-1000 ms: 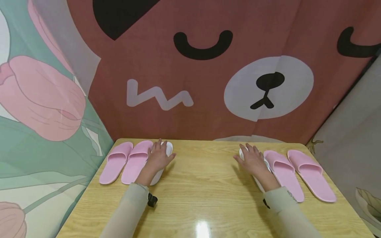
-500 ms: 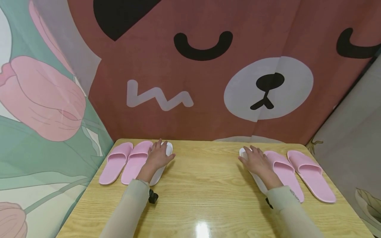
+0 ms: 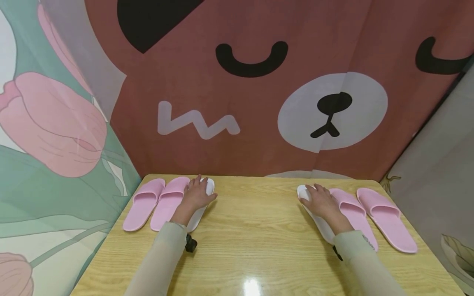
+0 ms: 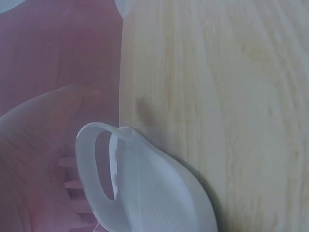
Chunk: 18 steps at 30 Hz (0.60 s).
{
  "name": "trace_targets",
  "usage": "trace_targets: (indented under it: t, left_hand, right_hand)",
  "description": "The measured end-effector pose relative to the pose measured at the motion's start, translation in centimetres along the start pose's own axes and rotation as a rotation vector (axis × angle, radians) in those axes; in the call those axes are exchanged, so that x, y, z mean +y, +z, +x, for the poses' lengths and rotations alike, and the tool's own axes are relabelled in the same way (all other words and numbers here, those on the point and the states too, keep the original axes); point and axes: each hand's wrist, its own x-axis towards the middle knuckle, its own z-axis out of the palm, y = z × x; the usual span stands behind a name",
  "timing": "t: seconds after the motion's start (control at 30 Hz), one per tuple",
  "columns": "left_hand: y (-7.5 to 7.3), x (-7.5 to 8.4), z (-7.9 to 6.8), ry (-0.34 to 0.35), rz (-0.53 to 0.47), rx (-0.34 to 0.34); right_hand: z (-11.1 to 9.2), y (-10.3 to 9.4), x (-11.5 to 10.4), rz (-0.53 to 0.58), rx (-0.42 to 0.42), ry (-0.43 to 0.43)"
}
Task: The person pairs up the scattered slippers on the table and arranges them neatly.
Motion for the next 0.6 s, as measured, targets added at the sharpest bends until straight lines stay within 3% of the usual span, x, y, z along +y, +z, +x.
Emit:
trace_targets:
  t: [0.6]
  left_hand:
    - [0.02, 0.36, -0.22, -0.021, -0.015, 0.004]
  right_hand:
    - [-0.08, 0.45, 0.71, -0.008, -0.004, -0.009]
